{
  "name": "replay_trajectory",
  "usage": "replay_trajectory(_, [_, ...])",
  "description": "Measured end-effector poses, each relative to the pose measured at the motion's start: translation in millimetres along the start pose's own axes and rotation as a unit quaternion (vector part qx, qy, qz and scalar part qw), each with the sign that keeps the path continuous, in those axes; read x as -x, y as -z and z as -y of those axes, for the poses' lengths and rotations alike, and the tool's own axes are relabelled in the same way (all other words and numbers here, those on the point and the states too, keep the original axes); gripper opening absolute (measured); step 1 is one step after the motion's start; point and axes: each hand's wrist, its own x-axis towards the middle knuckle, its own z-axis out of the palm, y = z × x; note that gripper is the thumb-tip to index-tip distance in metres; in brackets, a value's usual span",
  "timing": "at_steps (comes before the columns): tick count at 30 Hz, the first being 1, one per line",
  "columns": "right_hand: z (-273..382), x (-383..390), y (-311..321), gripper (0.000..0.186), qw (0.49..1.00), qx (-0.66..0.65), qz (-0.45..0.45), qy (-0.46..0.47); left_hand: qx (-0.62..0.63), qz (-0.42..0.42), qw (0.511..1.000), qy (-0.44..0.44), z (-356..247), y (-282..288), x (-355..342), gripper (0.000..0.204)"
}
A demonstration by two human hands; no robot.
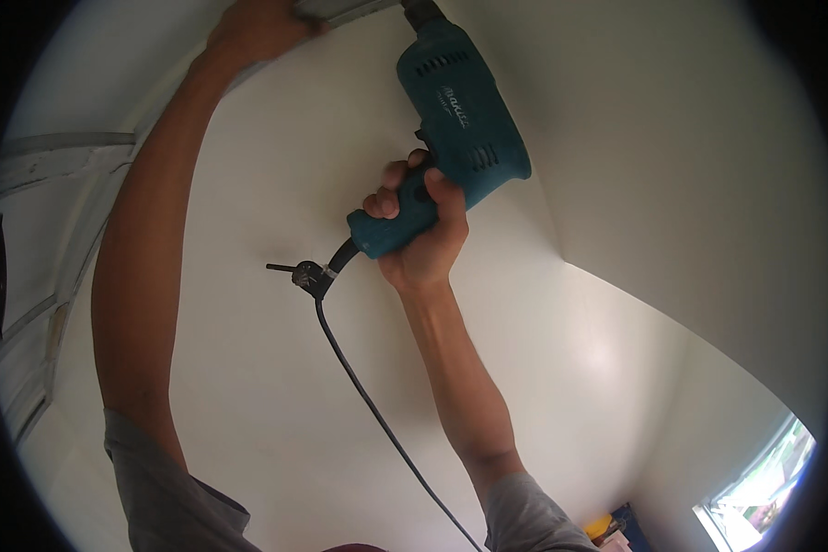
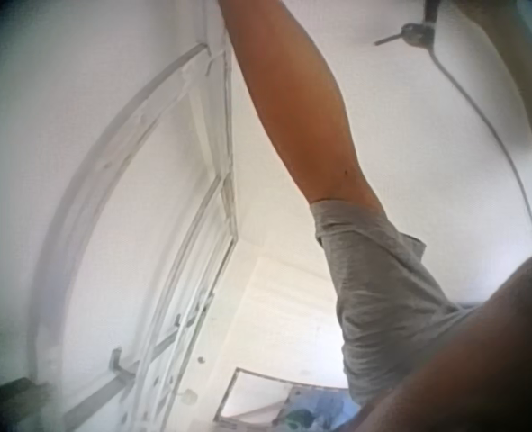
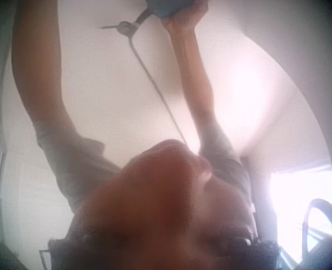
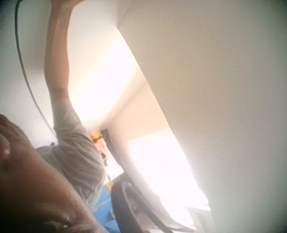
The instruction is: The person drills pilot holes into a metal ceiling molding strip, then uses a drill to fasten the strip to the ceiling. They later use a manual crimping tool to secure the molding along the ceiling edge.
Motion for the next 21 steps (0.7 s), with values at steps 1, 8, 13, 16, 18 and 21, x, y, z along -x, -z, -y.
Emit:
replay_trajectory(1, [0.6, 0.5, -0.5, 0.023, 1.0, -0.011, 0.001, -0.001, -0.006, -0.006, 1.0, -0.006, -0.6, -0.3, 0.9, 0.048])
replay_trajectory(8, [0.4, 2.4, -5.1, 0.022, 0.999, 0.04, -0.008, 0.019, -0.005, -0.006, 1.0, 0.001, -5.4, 4.7, 6.1, 0.047])
replay_trajectory(13, [1.1, 2.6, -5.9, 0.023, 1.0, 0.003, -0.002, 0.009, -0.012, -0.006, 1.0, 0.001, -6.5, 4.7, 2.1, 0.047])
replay_trajectory(16, [2.1, 3.5, -6.4, 0.023, 1.0, 0.021, -0.013, 0.012, -0.024, 0.002, 1.0, 0.012, -6.7, 2.0, -2.0, 0.046])
replay_trajectory(18, [2.4, 3.2, -6.7, 0.022, 1.0, 0.023, -0.016, 0.011, -0.029, -0.014, 0.999, 0.012, -5.5, 1.1, -2.7, 0.046])
replay_trajectory(21, [2.8, 1.4, -7.6, 0.022, 1.0, -0.001, -0.005, 0.007, -0.048, -0.033, 0.998, -0.02, -4.5, 2.6, -1.9, 0.046])
